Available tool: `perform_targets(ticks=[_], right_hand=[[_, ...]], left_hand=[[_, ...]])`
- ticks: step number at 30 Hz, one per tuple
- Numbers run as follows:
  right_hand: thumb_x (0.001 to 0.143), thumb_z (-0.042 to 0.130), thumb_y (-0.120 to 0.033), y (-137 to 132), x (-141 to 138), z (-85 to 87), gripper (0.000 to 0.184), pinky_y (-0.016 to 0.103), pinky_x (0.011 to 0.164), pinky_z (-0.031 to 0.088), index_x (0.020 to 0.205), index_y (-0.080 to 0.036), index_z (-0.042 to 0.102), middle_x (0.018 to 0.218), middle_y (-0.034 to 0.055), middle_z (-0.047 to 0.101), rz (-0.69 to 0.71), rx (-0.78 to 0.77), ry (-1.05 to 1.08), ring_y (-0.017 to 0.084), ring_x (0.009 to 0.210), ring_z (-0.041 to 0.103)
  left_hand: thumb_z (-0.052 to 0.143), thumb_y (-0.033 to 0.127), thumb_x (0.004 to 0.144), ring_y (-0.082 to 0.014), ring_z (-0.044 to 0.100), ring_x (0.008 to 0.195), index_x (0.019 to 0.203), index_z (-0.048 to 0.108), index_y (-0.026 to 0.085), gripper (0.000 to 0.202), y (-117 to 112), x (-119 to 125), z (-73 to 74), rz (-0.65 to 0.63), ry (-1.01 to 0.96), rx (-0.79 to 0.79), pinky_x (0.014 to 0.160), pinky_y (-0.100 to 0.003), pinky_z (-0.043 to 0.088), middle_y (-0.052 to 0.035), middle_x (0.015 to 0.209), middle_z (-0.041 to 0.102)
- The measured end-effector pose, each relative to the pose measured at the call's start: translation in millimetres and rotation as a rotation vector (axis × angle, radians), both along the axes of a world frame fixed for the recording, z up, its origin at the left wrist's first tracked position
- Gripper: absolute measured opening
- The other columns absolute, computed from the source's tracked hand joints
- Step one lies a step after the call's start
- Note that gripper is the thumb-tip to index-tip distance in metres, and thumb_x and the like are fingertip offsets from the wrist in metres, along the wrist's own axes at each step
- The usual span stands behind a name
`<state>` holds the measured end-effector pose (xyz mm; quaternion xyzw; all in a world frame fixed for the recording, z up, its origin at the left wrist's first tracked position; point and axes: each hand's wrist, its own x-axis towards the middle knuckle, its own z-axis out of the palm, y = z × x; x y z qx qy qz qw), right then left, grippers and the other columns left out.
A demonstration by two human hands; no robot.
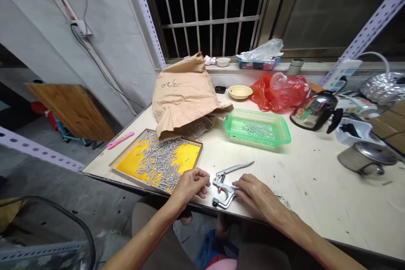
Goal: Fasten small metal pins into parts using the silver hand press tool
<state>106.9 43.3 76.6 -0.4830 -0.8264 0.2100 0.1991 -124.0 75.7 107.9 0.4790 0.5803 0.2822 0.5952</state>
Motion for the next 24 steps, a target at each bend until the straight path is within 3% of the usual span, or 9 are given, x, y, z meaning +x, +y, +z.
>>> perform_targets(ticks=[6,13,19,24], right_hand=[[0.091,0.048,-0.024,-19.1,17.7,-20.6,0.017,0.034,0.074,0.046,0.101,-0.021,0.061,0.091,0.0065,0.057,-0.051,0.018,-0.047,0.021,0.086,0.054],[0.090,0.049,-0.018,-14.3,17.2,-17.1,0.014,0.033,0.073,0.045,0.092,-0.019,0.062,0.088,0.0066,0.057,-0.069,0.019,-0.059,0.021,0.085,0.053],[0.089,0.050,-0.016,-9.4,17.4,-19.8,0.013,0.031,0.070,0.043,0.084,-0.018,0.062,0.085,0.0056,0.058,-0.078,0.060,-0.082,0.019,0.082,0.053],[0.088,0.052,-0.016,-8.8,17.8,-26.0,0.011,0.030,0.069,0.041,0.085,-0.018,0.062,0.085,0.0051,0.059,-0.078,0.103,-0.091,0.019,0.080,0.052]], left_hand=[[0.066,0.042,0.065,-0.0041,0.039,0.033,0.072,0.058,0.014,0.030,2.9,14.8,-15.6,-0.073,0.155,-0.150,0.033,-0.016,0.030,0.0060,0.045,0.049],[0.066,0.045,0.060,-0.0022,0.029,0.029,0.060,0.052,0.016,0.032,1.5,18.3,-22.7,-0.147,0.191,-0.253,0.029,-0.016,0.018,0.0075,0.039,0.045],[0.070,0.041,0.051,-0.0029,0.033,0.029,0.060,0.052,0.017,0.032,4.9,21.6,-22.3,-0.155,0.203,-0.419,0.029,-0.016,0.017,0.0074,0.041,0.047],[0.069,0.040,0.050,-0.0035,0.035,0.028,0.055,0.050,0.017,0.031,14.8,22.9,-21.9,-0.260,0.302,-0.458,0.030,-0.016,0.016,0.0062,0.039,0.048]])
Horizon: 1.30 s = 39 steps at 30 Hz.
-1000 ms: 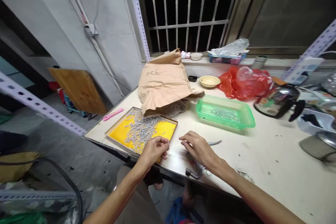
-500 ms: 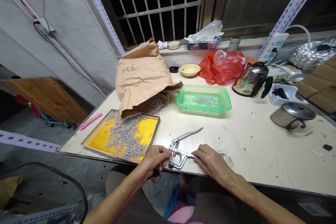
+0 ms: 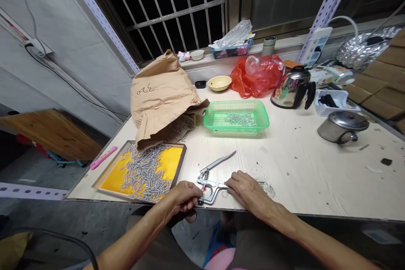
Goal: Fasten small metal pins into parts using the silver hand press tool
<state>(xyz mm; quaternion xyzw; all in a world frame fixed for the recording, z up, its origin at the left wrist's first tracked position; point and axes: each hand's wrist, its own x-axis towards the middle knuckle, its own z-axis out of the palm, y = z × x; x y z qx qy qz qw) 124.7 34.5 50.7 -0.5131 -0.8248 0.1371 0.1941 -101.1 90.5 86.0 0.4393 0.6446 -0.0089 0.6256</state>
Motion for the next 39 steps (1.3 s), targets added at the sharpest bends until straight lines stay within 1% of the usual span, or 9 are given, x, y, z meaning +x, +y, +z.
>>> perform_targets(ticks=[10,14,19,24,27,29,32,35,39], right_hand=[[0.089,0.050,-0.018,-1.6,0.6,-2.9,0.011,0.032,0.070,0.035,0.087,-0.020,0.060,0.086,0.0035,0.059,-0.016,0.021,-0.055,0.019,0.081,0.050],[0.087,0.056,-0.027,-2.0,-2.2,9.2,0.017,0.034,0.076,0.036,0.104,-0.023,0.057,0.097,0.0046,0.056,-0.005,-0.014,-0.055,0.021,0.089,0.048],[0.091,0.048,-0.029,1.8,-25.7,20.7,0.021,0.034,0.074,0.036,0.110,-0.027,0.056,0.098,0.0064,0.054,0.088,0.014,-0.063,0.022,0.090,0.044],[0.092,0.043,-0.024,1.4,-45.1,15.0,0.025,0.035,0.077,0.038,0.113,-0.028,0.056,0.101,0.0075,0.055,0.089,-0.022,-0.052,0.023,0.095,0.045],[0.086,0.055,-0.037,7.0,-36.3,9.2,0.049,0.042,0.091,0.036,0.131,-0.023,0.043,0.130,0.0132,0.045,0.047,-0.035,-0.020,0.028,0.118,0.038],[0.077,0.062,-0.052,15.2,-22.6,6.1,0.078,0.050,0.102,0.025,0.140,-0.016,0.032,0.146,0.0192,0.026,0.035,-0.045,-0.050,0.034,0.133,0.020],[0.066,0.064,-0.066,30.3,1.3,5.6,0.101,0.057,0.106,0.012,0.142,-0.011,0.027,0.149,0.0235,0.015,0.034,-0.129,-0.128,0.038,0.137,0.003],[0.062,0.064,-0.069,42.0,17.1,11.7,0.107,0.057,0.107,0.012,0.142,-0.009,0.027,0.147,0.0233,0.022,0.075,-0.219,-0.164,0.039,0.137,0.008],[0.057,0.071,-0.064,48.5,18.1,24.1,0.104,0.058,0.104,0.019,0.139,-0.011,0.033,0.134,0.0210,0.042,0.114,-0.171,-0.167,0.038,0.126,0.032]], left_hand=[[0.067,0.036,0.057,-0.0047,0.039,0.030,0.054,0.049,0.017,0.026,5.0,6.4,4.7,-0.122,0.098,-0.017,0.033,-0.017,0.019,0.0060,0.039,0.049],[0.068,0.040,0.055,-0.0048,0.042,0.032,0.059,0.051,0.017,0.029,2.3,5.8,7.6,-0.144,0.077,0.008,0.033,-0.016,0.021,0.0063,0.042,0.050],[0.069,0.039,0.056,-0.0056,0.045,0.033,0.063,0.051,0.017,0.029,0.9,6.1,11.5,-0.138,0.074,-0.008,0.034,-0.015,0.026,0.0057,0.044,0.053],[0.067,0.036,0.057,-0.0050,0.044,0.032,0.063,0.050,0.017,0.026,-0.4,7.2,13.5,-0.146,0.091,-0.013,0.034,-0.015,0.029,0.0053,0.045,0.054],[0.067,0.037,0.058,-0.0057,0.046,0.033,0.064,0.050,0.017,0.027,-0.4,5.0,10.5,-0.137,0.043,-0.014,0.033,-0.015,0.029,0.0058,0.045,0.054],[0.067,0.038,0.057,-0.0059,0.046,0.033,0.064,0.050,0.017,0.028,0.1,3.3,7.7,-0.139,0.026,-0.022,0.033,-0.015,0.029,0.0060,0.044,0.053],[0.068,0.038,0.057,-0.0061,0.046,0.033,0.062,0.051,0.017,0.028,1.0,2.9,5.3,-0.154,0.042,-0.031,0.033,-0.016,0.029,0.0056,0.044,0.053],[0.069,0.037,0.057,-0.0060,0.046,0.033,0.061,0.050,0.016,0.028,1.0,4.8,6.1,-0.152,0.067,-0.031,0.034,-0.016,0.029,0.0056,0.043,0.052],[0.071,0.039,0.057,-0.0063,0.046,0.033,0.061,0.051,0.017,0.030,0.0,5.4,6.8,-0.136,0.071,-0.030,0.035,-0.016,0.030,0.0058,0.043,0.052]])
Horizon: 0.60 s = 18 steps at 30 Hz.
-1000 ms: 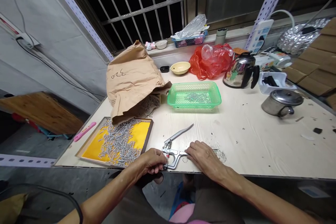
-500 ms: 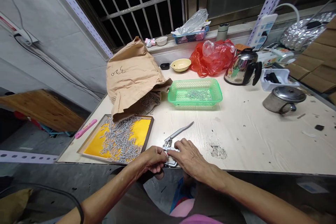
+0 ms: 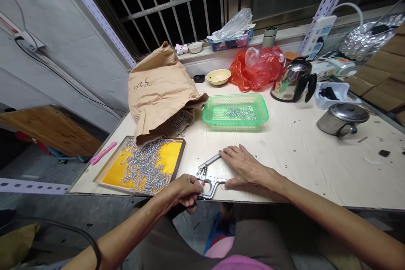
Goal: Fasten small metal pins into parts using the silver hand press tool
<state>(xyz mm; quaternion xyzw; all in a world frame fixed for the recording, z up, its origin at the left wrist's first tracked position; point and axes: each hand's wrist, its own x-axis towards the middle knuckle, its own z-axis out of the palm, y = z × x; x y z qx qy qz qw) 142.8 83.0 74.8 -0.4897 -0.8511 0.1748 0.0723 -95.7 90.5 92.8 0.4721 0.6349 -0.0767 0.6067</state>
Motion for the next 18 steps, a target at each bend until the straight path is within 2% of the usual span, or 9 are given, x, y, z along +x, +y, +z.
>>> perform_targets(ticks=[3,6,13,18], right_hand=[[0.055,0.074,-0.060,0.6,-5.1,5.5,0.099,0.058,0.102,0.023,0.133,-0.010,0.041,0.119,0.0189,0.052,0.003,0.049,-0.026,0.034,0.113,0.043],[0.056,0.074,-0.059,-0.3,-6.9,5.5,0.092,0.057,0.101,0.024,0.128,-0.010,0.045,0.114,0.0172,0.054,0.001,0.067,-0.037,0.033,0.108,0.045],[0.059,0.071,-0.061,-4.2,-0.5,-4.9,0.087,0.055,0.103,0.019,0.128,-0.014,0.045,0.118,0.0147,0.052,-0.016,0.090,0.034,0.031,0.111,0.043],[0.059,0.071,-0.060,-6.3,2.1,-3.6,0.087,0.052,0.104,0.020,0.127,-0.013,0.045,0.121,0.0150,0.051,-0.013,0.115,0.058,0.030,0.112,0.042]], left_hand=[[0.072,0.042,0.057,-0.0063,0.047,0.034,0.061,0.051,0.017,0.034,-0.5,-2.9,-2.5,0.008,-0.011,-0.004,0.035,-0.016,0.030,0.0057,0.044,0.052],[0.073,0.045,0.056,-0.0063,0.047,0.034,0.063,0.051,0.017,0.036,-0.7,-6.2,-5.8,0.011,-0.024,-0.008,0.036,-0.016,0.030,0.0056,0.045,0.053],[0.072,0.047,0.056,-0.0068,0.048,0.034,0.068,0.049,0.018,0.039,-3.5,-4.3,-2.4,0.023,-0.046,0.017,0.035,-0.016,0.032,0.0063,0.046,0.053],[0.073,0.050,0.053,-0.0068,0.048,0.034,0.069,0.049,0.018,0.043,-5.2,-4.1,0.8,0.045,-0.081,-0.002,0.035,-0.016,0.035,0.0061,0.047,0.054]])
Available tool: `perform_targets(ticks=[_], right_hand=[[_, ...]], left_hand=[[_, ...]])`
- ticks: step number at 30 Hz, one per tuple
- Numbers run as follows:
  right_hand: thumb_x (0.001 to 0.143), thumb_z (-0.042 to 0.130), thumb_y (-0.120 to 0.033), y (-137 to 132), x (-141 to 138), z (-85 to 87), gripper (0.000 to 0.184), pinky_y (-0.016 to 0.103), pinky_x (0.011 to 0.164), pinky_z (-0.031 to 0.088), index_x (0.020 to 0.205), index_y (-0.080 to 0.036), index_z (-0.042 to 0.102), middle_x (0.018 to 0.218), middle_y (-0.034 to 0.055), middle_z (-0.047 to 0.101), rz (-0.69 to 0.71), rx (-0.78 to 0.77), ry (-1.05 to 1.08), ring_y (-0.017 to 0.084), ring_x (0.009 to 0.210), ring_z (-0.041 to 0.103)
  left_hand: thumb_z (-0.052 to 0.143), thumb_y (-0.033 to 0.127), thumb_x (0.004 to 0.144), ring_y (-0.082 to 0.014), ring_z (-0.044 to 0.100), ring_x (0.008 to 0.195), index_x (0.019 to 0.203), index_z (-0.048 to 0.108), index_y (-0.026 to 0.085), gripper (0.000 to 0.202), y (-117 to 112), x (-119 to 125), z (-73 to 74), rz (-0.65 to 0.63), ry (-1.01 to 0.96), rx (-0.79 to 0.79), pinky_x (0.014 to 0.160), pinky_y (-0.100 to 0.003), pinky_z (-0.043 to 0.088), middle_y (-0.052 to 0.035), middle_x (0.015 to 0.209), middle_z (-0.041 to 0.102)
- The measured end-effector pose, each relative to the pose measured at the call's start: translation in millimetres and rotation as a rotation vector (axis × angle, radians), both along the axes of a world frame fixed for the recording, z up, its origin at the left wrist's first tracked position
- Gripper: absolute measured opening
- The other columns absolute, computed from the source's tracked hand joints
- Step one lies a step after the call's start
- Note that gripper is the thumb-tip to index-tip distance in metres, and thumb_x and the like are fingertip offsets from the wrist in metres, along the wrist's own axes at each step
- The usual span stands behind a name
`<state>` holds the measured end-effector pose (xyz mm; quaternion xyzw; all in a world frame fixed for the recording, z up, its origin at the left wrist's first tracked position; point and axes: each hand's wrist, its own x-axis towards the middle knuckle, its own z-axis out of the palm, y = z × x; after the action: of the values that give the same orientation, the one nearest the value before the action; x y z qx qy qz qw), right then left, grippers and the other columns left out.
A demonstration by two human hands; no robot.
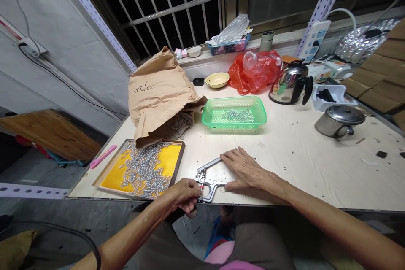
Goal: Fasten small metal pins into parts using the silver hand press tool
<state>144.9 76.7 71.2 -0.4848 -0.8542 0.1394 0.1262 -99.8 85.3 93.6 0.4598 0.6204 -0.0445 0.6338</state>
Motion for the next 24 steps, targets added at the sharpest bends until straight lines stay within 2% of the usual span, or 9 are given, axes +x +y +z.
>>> perform_targets(ticks=[4,9,14,17,21,24], right_hand=[[0.060,0.072,-0.053,-0.4,-0.9,3.8,0.074,0.046,0.097,0.030,0.119,-0.013,0.051,0.112,0.0136,0.054,0.014,0.018,0.007,0.028,0.103,0.046],[0.065,0.069,-0.050,-2.1,0.3,-0.4,0.062,0.045,0.092,0.032,0.116,-0.018,0.053,0.109,0.0113,0.054,0.053,0.048,0.025,0.028,0.099,0.046],[0.066,0.069,-0.053,-3.9,2.6,-2.8,0.068,0.046,0.096,0.028,0.120,-0.017,0.050,0.115,0.0119,0.052,0.040,0.062,0.040,0.028,0.104,0.045],[0.065,0.069,-0.057,-3.1,3.5,-1.4,0.071,0.046,0.096,0.029,0.121,-0.017,0.050,0.115,0.0114,0.053,0.046,0.045,0.051,0.028,0.104,0.046],[0.063,0.071,-0.056,-2.8,4.1,-2.9,0.071,0.043,0.091,0.034,0.120,-0.018,0.051,0.115,0.0116,0.054,0.047,0.061,0.092,0.029,0.104,0.047],[0.070,0.067,-0.053,-5.6,4.7,-8.3,0.066,0.044,0.094,0.034,0.122,-0.017,0.050,0.119,0.0129,0.053,0.033,0.099,0.121,0.029,0.108,0.046]], left_hand=[[0.075,0.054,0.050,-0.0072,0.051,0.036,0.070,0.051,0.017,0.049,-1.8,-4.9,-2.5,0.036,-0.035,-0.004,0.036,-0.016,0.036,0.0056,0.049,0.054],[0.075,0.056,0.047,-0.0055,0.047,0.034,0.076,0.054,0.016,0.053,-6.9,-5.8,-4.5,0.100,-0.019,0.044,0.034,-0.015,0.033,0.0067,0.048,0.053],[0.073,0.054,0.049,-0.0041,0.042,0.031,0.067,0.054,0.015,0.047,-9.8,-2.1,-5.4,0.105,0.040,0.113,0.032,-0.015,0.027,0.0069,0.044,0.051],[0.073,0.053,0.050,-0.0049,0.043,0.031,0.063,0.054,0.015,0.044,-6.9,-1.0,-2.9,0.071,0.053,0.086,0.033,-0.016,0.029,0.0058,0.043,0.051],[0.074,0.050,0.049,-0.0060,0.045,0.032,0.059,0.055,0.014,0.041,-2.9,0.4,2.7,0.023,0.067,0.059,0.035,-0.018,0.034,0.0041,0.042,0.052],[0.074,0.048,0.049,-0.0073,0.047,0.033,0.058,0.055,0.014,0.039,-4.8,0.0,3.3,0.030,0.076,0.068,0.036,-0.019,0.037,0.0037,0.043,0.052]])
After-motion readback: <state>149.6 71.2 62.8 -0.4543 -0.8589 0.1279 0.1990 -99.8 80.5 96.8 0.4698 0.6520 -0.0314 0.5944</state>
